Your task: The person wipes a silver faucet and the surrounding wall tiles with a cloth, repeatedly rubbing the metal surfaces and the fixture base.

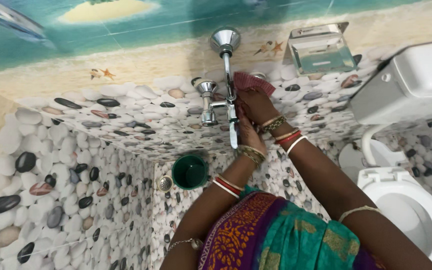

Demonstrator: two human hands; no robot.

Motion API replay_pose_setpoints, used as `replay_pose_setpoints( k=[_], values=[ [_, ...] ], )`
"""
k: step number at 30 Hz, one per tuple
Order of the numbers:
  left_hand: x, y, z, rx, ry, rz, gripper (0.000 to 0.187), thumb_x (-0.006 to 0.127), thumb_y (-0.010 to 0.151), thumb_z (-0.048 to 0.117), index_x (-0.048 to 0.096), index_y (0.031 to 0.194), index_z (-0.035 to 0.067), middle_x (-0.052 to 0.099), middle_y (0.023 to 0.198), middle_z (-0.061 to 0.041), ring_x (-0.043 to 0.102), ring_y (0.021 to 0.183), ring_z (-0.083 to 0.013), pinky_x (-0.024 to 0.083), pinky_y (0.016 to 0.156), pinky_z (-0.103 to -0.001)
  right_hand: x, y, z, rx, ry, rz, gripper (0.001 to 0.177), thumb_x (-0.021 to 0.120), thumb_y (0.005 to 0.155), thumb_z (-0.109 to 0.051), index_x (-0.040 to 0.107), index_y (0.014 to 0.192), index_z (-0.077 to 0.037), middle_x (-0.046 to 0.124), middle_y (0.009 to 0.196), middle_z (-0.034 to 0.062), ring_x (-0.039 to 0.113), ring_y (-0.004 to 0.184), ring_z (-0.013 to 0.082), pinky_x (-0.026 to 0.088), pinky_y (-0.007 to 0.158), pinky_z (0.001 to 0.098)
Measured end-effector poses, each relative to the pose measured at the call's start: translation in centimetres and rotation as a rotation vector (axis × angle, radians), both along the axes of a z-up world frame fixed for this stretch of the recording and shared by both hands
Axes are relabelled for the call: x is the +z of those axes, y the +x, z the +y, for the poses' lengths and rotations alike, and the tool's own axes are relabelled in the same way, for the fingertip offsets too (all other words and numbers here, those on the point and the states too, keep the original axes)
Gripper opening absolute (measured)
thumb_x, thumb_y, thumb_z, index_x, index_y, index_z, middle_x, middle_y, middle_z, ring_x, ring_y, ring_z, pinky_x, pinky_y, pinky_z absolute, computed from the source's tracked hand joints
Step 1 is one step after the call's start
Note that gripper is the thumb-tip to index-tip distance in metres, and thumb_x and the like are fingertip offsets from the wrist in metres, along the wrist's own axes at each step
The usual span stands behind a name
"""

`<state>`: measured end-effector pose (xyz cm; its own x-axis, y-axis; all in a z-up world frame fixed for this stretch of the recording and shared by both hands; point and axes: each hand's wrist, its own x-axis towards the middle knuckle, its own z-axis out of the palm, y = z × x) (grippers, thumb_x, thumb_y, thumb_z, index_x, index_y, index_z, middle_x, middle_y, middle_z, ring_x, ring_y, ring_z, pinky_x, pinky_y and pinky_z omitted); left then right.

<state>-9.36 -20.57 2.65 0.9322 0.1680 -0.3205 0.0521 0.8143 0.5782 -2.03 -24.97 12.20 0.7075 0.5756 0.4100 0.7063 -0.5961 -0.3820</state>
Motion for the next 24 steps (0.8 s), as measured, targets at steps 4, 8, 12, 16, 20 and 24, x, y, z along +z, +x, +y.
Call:
replay_pose_setpoints(
  k=[4,8,12,16,20,24],
  values=[
    [1.9,0.4,0.8,-0.017,0.032,-0.066,0.072,0.039,0.101,0.061,0.034,0.16,0.018,0.04,0.163,0.0,0.04,0.146,-0.0186,0.035,0.118,-0.037,-3.1,-1.8,-1.0,-0.065,0.102,-0.079,0.036,0.064,0.092,-0.012,0.062,0.128,-0.009,0.068,0.128,0.0179,0.061,0.127,0.0375,0.042,0.117,0.0453],
    [2.2,1.2,0.3,-0.057,0.049,-0.141,0.07,0.039,0.103,0.058,0.034,0.159,0.017,0.039,0.163,0.0,0.039,0.146,-0.0181,0.035,0.118,-0.036,-4.9,-2.0,-2.0,-0.189,0.104,-0.077,0.07,0.062,0.091,-0.013,0.038,0.154,0.002,0.043,0.154,0.031,0.04,0.143,0.0483,0.036,0.115,0.0455],
    [1.7,3.8,0.6,-0.054,0.134,-0.022,0.069,0.041,0.104,0.058,0.039,0.157,0.015,0.044,0.161,-0.001,0.043,0.145,-0.0181,0.036,0.118,-0.035,-3.6,-0.8,-1.6,-0.142,0.274,0.037,0.063,0.055,0.103,-0.016,0.03,0.16,-0.003,0.032,0.164,0.0319,0.034,0.15,0.0471,0.036,0.12,0.045],
    [-0.6,4.8,1.3,-0.034,0.024,-0.11,0.066,0.048,0.099,0.056,0.046,0.153,0.017,0.048,0.155,0.0,0.046,0.14,-0.0167,0.037,0.116,-0.036,-2.5,-1.9,-2.0,-0.448,0.315,0.588,0.07,0.055,0.104,-0.026,0.023,0.164,-0.011,0.061,0.133,0.0295,0.059,0.125,0.0448,0.049,0.104,0.0447],
    [-5.1,6.4,0.9,0.005,-0.012,-0.249,0.064,0.052,0.102,0.054,0.053,0.148,0.009,0.054,0.149,-0.007,0.05,0.137,-0.0205,0.039,0.116,-0.038,-4.8,-0.9,-2.8,-0.167,1.022,0.906,0.068,0.063,0.098,-0.014,0.034,0.16,-0.012,0.07,0.121,0.0224,0.068,0.09,0.0244,0.053,0.079,0.0425],
    [-6.6,7.2,-0.4,-0.092,-0.148,-0.275,0.062,0.048,0.11,0.051,0.046,0.153,0.007,0.05,0.155,-0.013,0.049,0.139,-0.0266,0.034,0.118,-0.043,-8.6,-0.6,-3.2,0.117,1.459,1.339,0.039,0.06,0.102,-0.019,0.053,0.136,-0.001,0.07,0.117,0.0127,0.073,0.101,0.0221,0.058,0.094,0.0374]
  ],
)
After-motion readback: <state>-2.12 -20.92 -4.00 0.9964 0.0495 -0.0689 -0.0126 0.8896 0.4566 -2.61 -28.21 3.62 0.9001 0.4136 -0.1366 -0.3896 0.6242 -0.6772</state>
